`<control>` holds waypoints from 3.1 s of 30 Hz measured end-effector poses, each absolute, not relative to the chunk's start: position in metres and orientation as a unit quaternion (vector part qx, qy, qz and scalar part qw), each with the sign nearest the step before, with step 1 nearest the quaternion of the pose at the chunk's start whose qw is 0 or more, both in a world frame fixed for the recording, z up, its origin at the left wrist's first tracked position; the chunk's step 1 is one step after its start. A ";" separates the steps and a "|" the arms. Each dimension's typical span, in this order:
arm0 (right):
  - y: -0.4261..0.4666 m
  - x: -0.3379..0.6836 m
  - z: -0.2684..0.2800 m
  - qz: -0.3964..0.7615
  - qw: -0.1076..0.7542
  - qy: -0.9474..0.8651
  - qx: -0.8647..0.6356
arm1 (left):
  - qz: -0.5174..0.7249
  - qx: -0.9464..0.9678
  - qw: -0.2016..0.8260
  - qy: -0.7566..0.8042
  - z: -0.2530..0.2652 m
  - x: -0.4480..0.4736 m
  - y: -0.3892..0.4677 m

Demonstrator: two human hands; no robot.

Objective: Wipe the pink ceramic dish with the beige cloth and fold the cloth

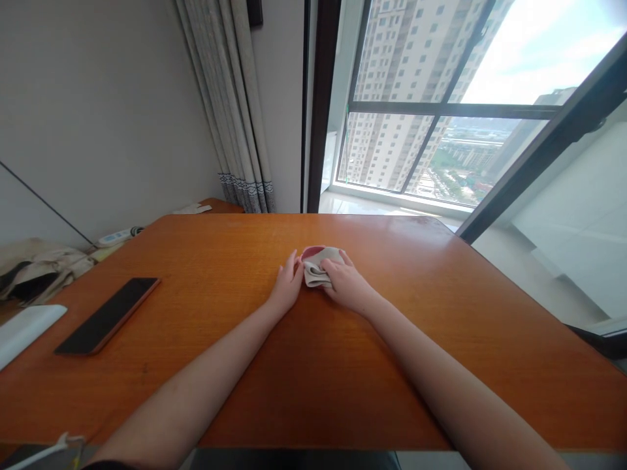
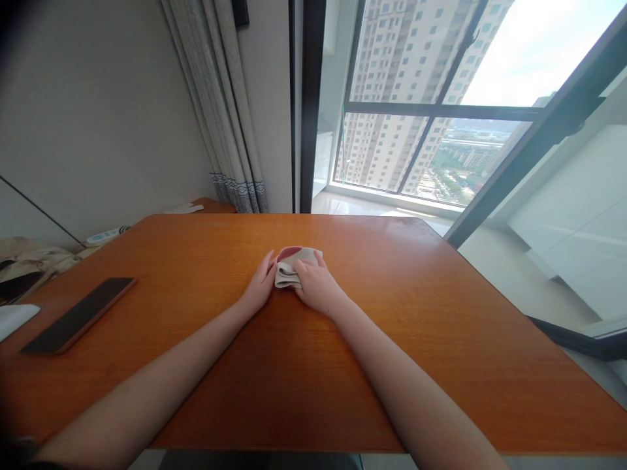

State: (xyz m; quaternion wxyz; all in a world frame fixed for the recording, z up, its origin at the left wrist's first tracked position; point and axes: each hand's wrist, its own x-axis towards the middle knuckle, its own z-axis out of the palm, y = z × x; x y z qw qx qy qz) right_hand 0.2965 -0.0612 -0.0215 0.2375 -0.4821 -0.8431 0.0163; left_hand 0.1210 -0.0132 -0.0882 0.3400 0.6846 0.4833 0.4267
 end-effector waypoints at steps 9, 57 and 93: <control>-0.052 0.283 -0.053 -0.055 0.193 -0.827 -0.526 | 0.451 0.670 0.389 0.443 -0.090 0.118 -0.009; -0.057 0.278 -0.055 -0.174 0.234 -0.865 -0.408 | 0.591 0.535 0.462 0.389 -0.077 0.131 -0.032; -0.049 0.290 -0.056 -0.195 0.227 -0.881 -0.367 | 0.582 0.567 0.416 0.409 -0.072 0.127 -0.030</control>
